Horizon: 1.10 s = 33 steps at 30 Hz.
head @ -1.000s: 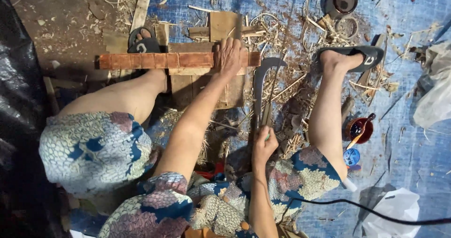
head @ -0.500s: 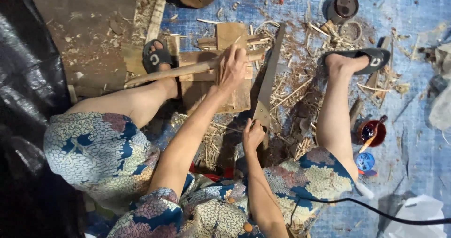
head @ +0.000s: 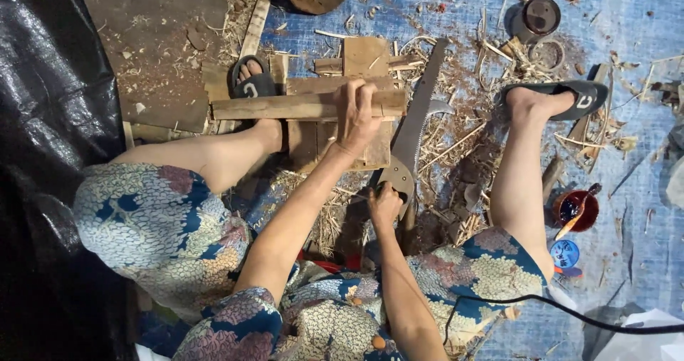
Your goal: The person saws a piece of wood by holding it with one hand and cutting it with a sickle in the other, shifting the wood as needed.
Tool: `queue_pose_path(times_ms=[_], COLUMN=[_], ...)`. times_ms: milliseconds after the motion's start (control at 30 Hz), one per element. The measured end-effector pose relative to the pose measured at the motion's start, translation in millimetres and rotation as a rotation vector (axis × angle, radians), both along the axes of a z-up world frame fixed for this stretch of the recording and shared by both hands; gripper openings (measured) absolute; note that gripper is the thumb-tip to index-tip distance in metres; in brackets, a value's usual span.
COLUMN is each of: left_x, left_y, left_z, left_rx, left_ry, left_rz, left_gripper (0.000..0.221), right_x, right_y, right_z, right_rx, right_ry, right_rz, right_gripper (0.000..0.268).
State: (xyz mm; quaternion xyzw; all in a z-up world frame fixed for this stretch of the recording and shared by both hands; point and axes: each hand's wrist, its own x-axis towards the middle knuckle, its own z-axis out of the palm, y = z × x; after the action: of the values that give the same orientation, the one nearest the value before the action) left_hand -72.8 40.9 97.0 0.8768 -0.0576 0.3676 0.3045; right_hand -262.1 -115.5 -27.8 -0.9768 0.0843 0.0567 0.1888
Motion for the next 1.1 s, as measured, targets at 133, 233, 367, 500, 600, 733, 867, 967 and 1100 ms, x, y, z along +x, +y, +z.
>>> queue_pose_path(times_ms=[133,233,367,500,600,733,867,967,1100], left_x=[2,18,38,67,70,75,54,42,37], left_y=[-5,-8,-10,-14,-14,-12,-5,-6,-18], left_z=[8,-23,-6,-42,-54,-107,-82,-77,-81], left_rx=[0.000,0.121,0.096,0.040,0.063,0.106,0.175,0.243,0.296], left_ry=[0.012,0.093,0.285,0.633,0.696,0.712,0.664,0.601,0.570], left_rz=[-0.074,-0.159,-0.262,-0.341,-0.337,-0.286,-0.139,-0.095,-0.016], left_gripper=[0.057,0.043,0.029,0.016,0.015,0.005,0.014,0.019,0.018], right_x=[0,-2,2,2,4,8,9,13,22], right_y=[-3,-3,-1,-1,-3,-1,4,6,2], right_z=[-5,-10,0,-7,-11,-6,1,18,66], right_rx=[0.007,0.033,0.055,0.089,0.095,0.140,0.230,0.290,0.514], right_ry=[0.045,0.024,0.086,0.125,0.160,0.227,0.282,0.303,0.211], right_rz=[-0.006,-0.009,-0.050,-0.071,-0.074,-0.111,-0.201,-0.312,-0.634], right_gripper=[0.036,0.037,0.036,0.036,0.038,0.039,0.040,0.045,0.046])
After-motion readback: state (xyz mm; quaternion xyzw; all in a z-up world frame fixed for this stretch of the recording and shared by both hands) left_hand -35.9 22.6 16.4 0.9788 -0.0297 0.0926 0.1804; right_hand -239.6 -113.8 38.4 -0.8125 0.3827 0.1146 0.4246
